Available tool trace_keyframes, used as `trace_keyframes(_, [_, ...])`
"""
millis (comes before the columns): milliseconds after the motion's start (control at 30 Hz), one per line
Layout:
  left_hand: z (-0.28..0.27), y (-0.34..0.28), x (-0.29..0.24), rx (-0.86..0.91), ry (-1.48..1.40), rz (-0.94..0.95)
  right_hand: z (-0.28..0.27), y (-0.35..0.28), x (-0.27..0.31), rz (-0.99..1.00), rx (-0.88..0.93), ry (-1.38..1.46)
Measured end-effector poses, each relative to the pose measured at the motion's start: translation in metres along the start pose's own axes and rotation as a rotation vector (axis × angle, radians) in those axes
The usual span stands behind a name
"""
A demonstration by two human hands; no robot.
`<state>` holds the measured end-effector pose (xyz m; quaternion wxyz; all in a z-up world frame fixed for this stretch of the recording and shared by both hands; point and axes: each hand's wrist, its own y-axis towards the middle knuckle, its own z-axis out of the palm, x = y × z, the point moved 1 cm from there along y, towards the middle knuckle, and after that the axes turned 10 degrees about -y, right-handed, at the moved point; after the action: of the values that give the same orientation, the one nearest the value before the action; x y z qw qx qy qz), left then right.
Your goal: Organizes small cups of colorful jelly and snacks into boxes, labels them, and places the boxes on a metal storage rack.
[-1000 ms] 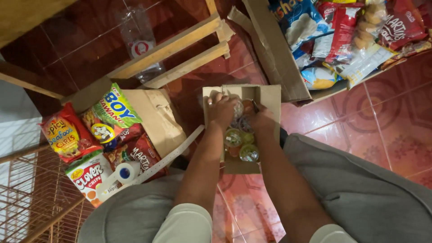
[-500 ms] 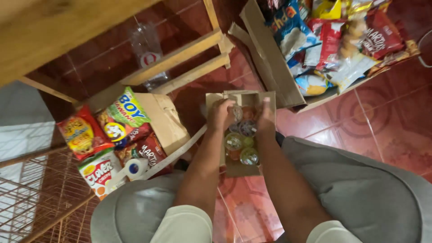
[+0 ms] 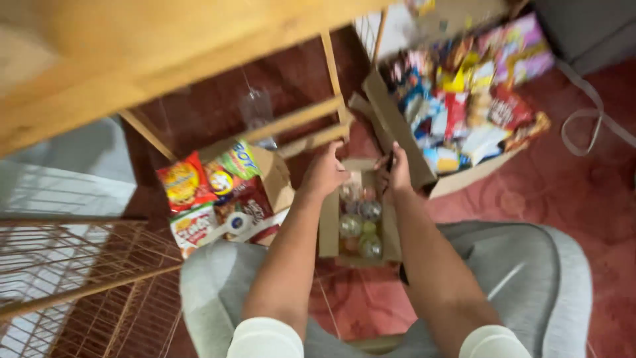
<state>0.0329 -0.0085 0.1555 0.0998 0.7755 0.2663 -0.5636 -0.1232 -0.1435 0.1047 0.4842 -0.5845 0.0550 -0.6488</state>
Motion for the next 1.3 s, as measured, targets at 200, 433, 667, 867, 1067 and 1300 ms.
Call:
trace_keyframes(200, [-0.058, 0.007, -0.06, 0.09, -0.085, 0.245, 0.066, -0.033, 0.068, -0.176, 0.131, -0.056])
trace_keyframes(433, [-0.106, -0.068, -0.174, -0.16, -0.126, 0.315, 0.145, -0.102, 0.123, -0.399, 0.29, -0.07])
trace_keyframes(667, [-0.129, -0.088, -0.203, -0.257, -0.271, 0.529, 0.188, -0.163, 0.167, -0.635, 0.463, -0.157])
trace_keyframes(867, [-0.139, -0.101, -0.203, -0.249, -0.425, 0.561, 0.212, -0.193, 0.176, -0.674, 0.428, -0.3])
trace_keyframes(1067, [-0.155, -0.117, -0.114, -0.294, -0.352, 0.379, 0.21, -0.178, 0.126, -0.614, 0.308, -0.728])
trace_keyframes(1300, [-0.22, -0.153, -0.053, -0.46, -0.022, 0.101, 0.219, -0.118, 0.018, -0.419, 0.247, -1.109])
